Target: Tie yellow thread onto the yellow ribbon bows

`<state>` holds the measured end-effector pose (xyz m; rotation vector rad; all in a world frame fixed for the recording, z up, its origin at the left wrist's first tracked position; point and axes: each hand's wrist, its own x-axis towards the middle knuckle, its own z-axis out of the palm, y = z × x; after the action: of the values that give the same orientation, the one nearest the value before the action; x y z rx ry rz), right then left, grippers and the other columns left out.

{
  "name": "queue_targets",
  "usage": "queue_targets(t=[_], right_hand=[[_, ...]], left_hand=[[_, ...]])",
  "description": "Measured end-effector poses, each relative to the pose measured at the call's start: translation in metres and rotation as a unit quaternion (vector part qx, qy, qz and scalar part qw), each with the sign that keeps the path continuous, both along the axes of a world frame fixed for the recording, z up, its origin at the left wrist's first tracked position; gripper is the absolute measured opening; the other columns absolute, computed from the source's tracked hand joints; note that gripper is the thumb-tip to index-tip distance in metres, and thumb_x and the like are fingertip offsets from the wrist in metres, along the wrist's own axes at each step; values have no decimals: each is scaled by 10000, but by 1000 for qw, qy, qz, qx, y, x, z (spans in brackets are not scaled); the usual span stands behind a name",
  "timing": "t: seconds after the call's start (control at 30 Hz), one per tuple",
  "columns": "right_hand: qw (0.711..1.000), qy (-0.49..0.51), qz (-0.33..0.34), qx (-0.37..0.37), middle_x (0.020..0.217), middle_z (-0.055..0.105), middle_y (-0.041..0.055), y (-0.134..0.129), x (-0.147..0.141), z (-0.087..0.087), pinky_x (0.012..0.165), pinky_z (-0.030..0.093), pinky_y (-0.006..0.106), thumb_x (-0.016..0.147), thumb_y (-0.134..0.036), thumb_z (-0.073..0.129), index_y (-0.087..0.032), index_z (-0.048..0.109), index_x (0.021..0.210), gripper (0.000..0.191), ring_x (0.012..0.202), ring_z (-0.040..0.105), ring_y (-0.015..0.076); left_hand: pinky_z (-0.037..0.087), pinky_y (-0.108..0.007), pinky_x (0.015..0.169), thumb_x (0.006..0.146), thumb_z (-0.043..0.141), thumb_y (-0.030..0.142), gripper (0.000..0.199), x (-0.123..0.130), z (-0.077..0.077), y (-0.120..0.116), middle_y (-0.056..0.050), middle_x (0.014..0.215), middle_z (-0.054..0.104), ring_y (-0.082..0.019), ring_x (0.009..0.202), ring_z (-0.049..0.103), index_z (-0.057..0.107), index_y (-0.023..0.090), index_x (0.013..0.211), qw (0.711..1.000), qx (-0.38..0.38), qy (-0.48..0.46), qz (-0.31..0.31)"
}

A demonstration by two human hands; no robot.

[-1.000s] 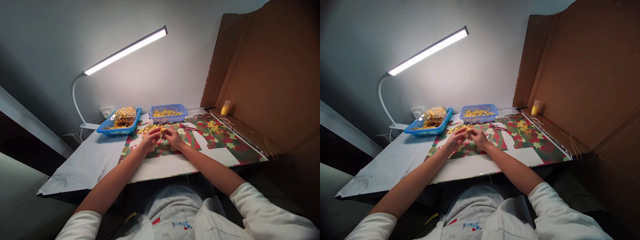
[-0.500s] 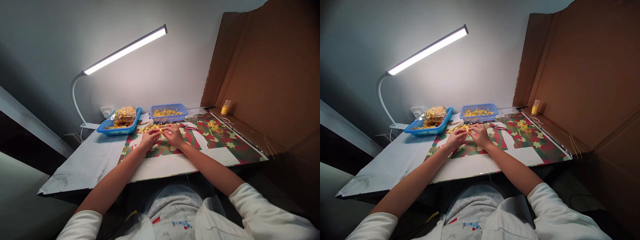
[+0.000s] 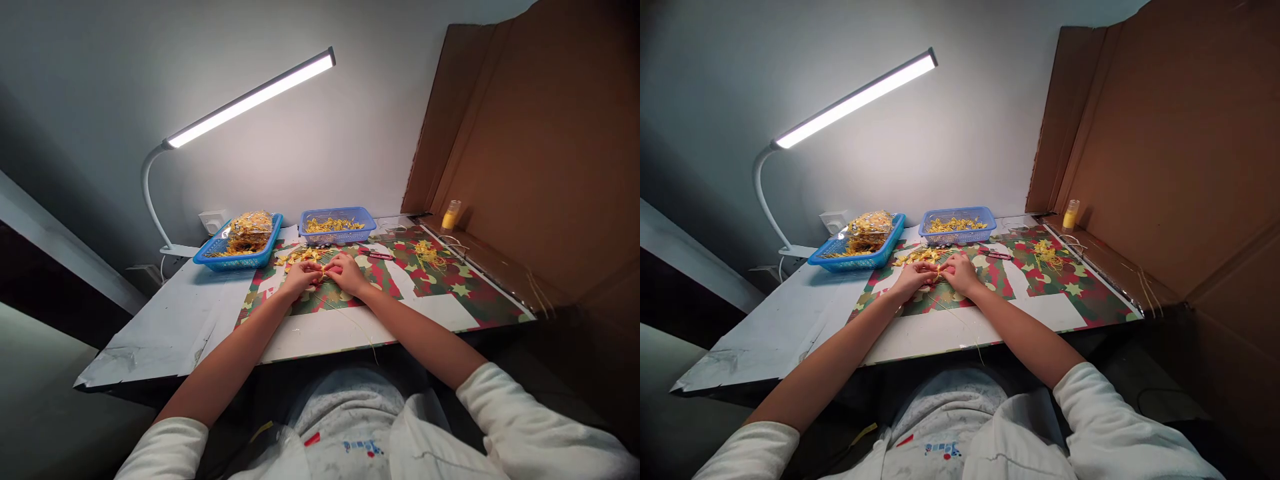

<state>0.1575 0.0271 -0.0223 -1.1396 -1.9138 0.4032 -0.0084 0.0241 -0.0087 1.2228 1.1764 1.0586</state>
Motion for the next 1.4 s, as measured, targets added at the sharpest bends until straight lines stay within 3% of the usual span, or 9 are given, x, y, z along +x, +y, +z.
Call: queue_targets(t=[0.27,0.7,1.0,1.4], right_hand=[[1000,4,13,12,881,646,45,2,-3,-1,856,411,384,760,-177,710,-205,739,784,46,871,543,197],[1000,-9,12,-22,857,654,43,8,-10,-7,767,425,335,758,-173,711,-218,736,764,52,845,561,193],[999,-28,3,-35,817,660,38,9,-11,-6,750,413,322,768,-138,683,-189,692,725,68,795,550,182],[1000,-10,19,17,891,690,46,0,-10,1,846,394,377,809,-159,623,-213,714,769,113,868,572,202]], left_hand=[[464,-213,514,502,793,160,296,-2,0,6,15,566,609,-84,498,552,626,123,744,1000,-16,-2,3],[423,-189,427,533,731,99,230,-1,7,0,16,545,640,-94,436,559,605,136,721,999,-10,54,2],[436,-193,467,457,831,164,329,-1,6,-1,3,589,665,-99,493,575,619,133,707,998,19,55,-11],[425,-185,444,523,809,275,392,-5,5,1,45,563,585,-67,447,517,612,145,836,999,2,7,-40]])
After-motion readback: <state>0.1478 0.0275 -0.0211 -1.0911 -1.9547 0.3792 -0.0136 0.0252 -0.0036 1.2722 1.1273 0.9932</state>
